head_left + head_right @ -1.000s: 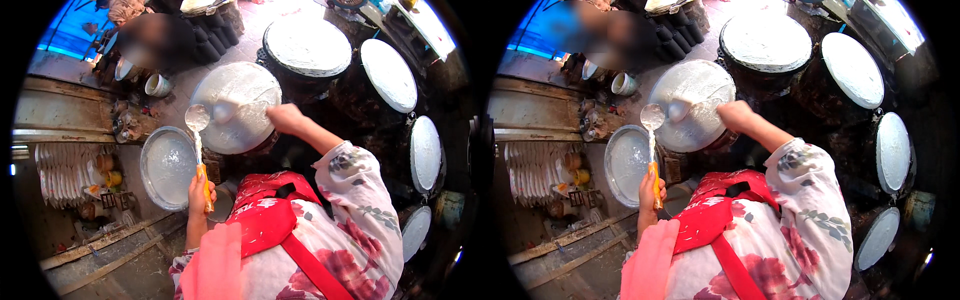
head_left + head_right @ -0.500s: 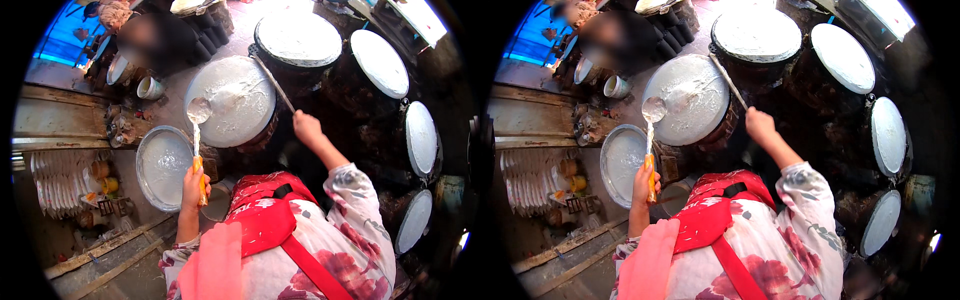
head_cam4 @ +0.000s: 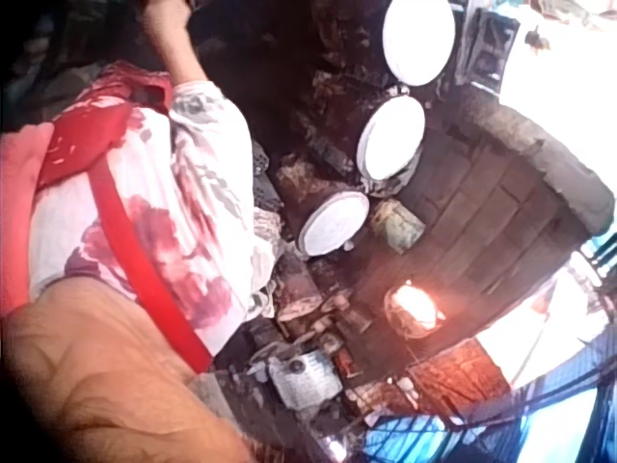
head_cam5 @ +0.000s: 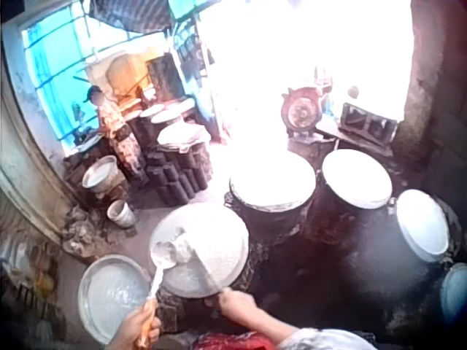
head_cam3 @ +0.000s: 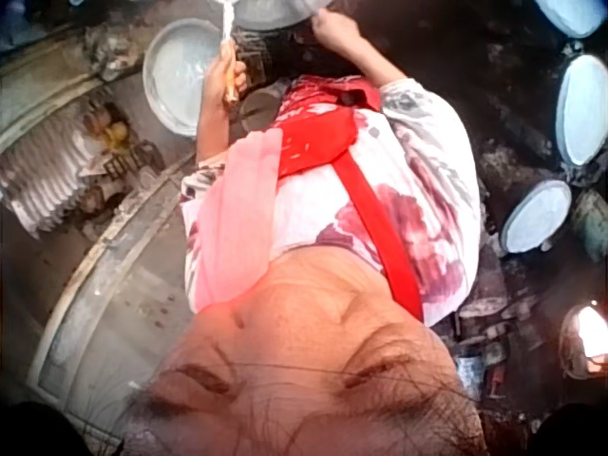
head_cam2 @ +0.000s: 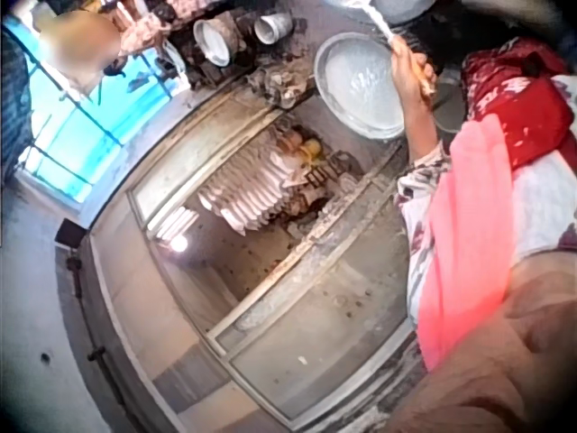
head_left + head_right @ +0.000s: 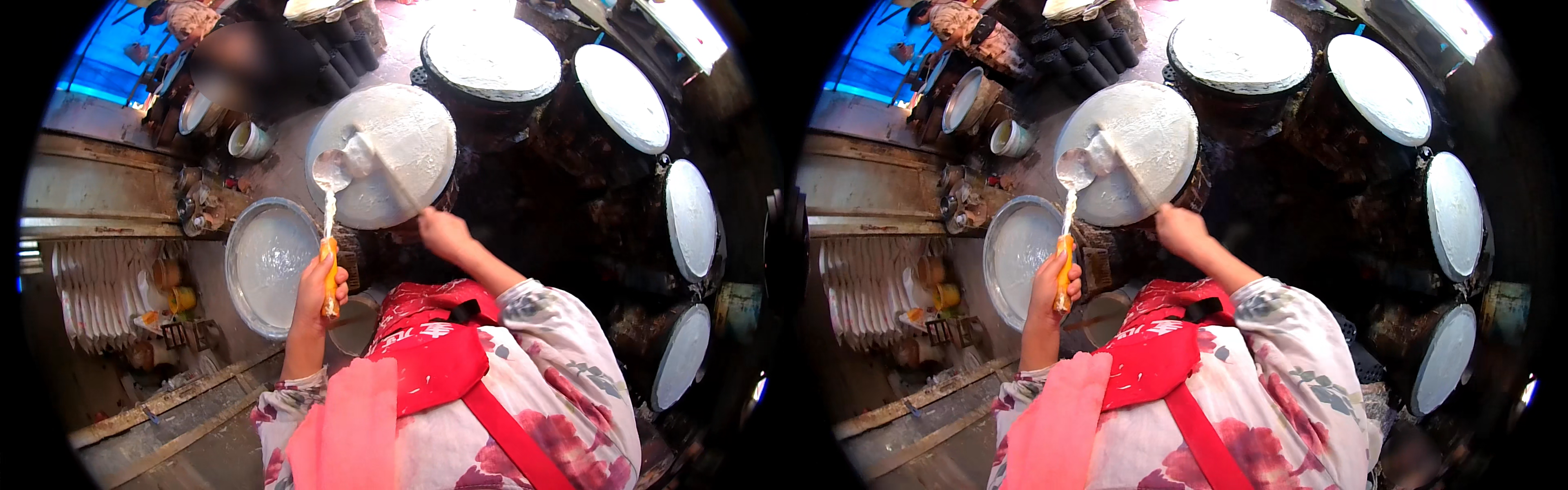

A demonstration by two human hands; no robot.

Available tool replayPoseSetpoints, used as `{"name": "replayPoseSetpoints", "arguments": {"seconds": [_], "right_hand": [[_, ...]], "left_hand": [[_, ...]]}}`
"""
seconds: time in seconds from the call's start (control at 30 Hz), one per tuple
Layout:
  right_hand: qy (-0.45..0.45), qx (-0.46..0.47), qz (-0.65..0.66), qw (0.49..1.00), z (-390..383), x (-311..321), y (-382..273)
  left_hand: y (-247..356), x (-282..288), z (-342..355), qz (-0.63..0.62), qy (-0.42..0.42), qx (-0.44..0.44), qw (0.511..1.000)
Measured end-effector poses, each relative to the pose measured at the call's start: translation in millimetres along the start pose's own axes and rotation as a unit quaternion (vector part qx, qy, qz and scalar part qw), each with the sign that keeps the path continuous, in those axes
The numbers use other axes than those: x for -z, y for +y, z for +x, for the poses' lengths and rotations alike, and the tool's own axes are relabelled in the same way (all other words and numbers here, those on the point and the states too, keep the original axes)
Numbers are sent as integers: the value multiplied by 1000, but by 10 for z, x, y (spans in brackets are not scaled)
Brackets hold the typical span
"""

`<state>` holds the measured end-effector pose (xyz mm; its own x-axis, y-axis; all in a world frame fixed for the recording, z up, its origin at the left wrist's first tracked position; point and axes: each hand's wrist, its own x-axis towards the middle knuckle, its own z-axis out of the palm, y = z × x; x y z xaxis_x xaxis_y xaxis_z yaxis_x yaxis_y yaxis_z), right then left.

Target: The person scoops white batter from a large metal basin and pours it onto several hot, round griddles. Using a long wooden stick, they spread the batter into thin, circular layers. The person repeatedly flips the cooking cakes to ensure even browning and removes finished ones from the griddles.

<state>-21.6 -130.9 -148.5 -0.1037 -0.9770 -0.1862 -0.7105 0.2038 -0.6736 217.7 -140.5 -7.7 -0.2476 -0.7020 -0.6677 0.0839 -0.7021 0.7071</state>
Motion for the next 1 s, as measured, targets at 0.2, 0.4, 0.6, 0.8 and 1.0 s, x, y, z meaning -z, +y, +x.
{"name": "replayPoseSetpoints", "arguments": {"seconds": [0.2, 0.4, 0.6, 0.8, 1.0], "right_hand": [[-16, 46, 100, 994, -161, -359, -422], [72, 235, 83, 966, -272, -30, -889], [146, 78, -36, 986, 172, 532, -344], [-65, 114, -233, 964, 153, 290, -146], [68, 73, -114, 988, -22, 250, -10]], "left_hand": [[-38, 194, -114, -196, -60, 1, 979], [-197, 454, -292, -280, -73, -54, 956], [111, 559, -463, -385, -142, -54, 910], [153, 641, -820, -368, -112, -83, 919], [49, 767, -1018, -381, -95, -76, 916]]}}
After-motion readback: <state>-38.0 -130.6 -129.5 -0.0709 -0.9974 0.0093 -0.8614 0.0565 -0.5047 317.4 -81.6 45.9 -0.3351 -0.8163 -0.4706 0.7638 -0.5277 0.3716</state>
